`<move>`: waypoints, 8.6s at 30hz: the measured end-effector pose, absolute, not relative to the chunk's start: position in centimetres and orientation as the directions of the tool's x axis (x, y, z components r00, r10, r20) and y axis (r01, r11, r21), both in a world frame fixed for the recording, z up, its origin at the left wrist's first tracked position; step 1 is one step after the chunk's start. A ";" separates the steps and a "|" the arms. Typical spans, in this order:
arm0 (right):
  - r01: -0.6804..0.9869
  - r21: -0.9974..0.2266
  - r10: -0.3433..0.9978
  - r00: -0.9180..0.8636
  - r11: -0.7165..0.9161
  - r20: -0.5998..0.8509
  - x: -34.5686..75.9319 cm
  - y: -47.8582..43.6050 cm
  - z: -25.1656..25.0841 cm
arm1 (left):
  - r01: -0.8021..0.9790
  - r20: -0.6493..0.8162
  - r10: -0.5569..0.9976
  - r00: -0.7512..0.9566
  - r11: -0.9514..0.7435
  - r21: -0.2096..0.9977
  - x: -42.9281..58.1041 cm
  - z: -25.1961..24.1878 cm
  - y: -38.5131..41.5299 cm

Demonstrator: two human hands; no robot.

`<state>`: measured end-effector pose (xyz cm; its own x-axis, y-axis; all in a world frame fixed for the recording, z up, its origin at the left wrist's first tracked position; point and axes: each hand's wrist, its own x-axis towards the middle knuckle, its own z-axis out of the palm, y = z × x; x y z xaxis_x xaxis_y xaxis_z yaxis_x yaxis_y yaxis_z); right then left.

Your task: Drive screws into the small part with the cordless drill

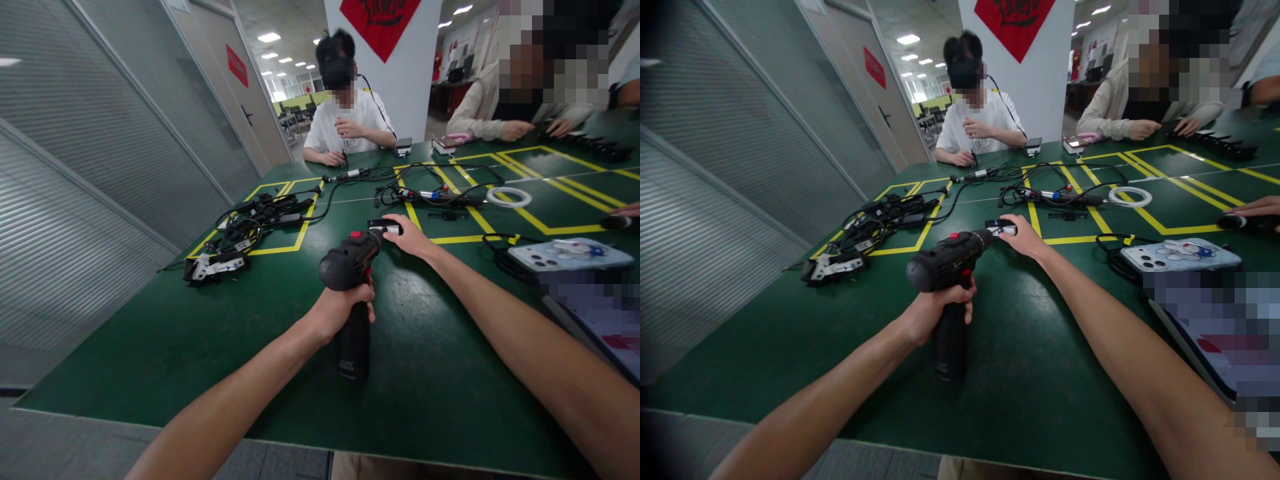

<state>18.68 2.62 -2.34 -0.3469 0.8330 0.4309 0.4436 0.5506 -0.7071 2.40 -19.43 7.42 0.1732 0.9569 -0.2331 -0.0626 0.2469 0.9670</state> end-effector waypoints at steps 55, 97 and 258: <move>0.472 -0.689 0.834 -0.356 0.550 0.421 18.6 2.3 -1.9 | -0.171 -0.260 0.947 0.189 0.292 0.941 1.4 6.8 -19.5; 0.455 -0.691 0.826 -0.357 0.561 0.436 18.7 2.3 -2.1 | -0.147 -0.267 0.945 0.186 0.296 0.944 1.3 6.6 -19.4; 0.453 -0.681 0.817 -0.347 0.576 0.460 18.7 2.6 -2.4 | -0.132 -0.248 0.951 0.182 0.274 0.953 1.3 6.8 -19.4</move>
<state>18.68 2.57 -2.36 -0.3473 0.8170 0.4604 0.4528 0.5760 -0.6806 1.34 -19.41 6.82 0.1822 0.9514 -0.2484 -0.1325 0.2741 0.9525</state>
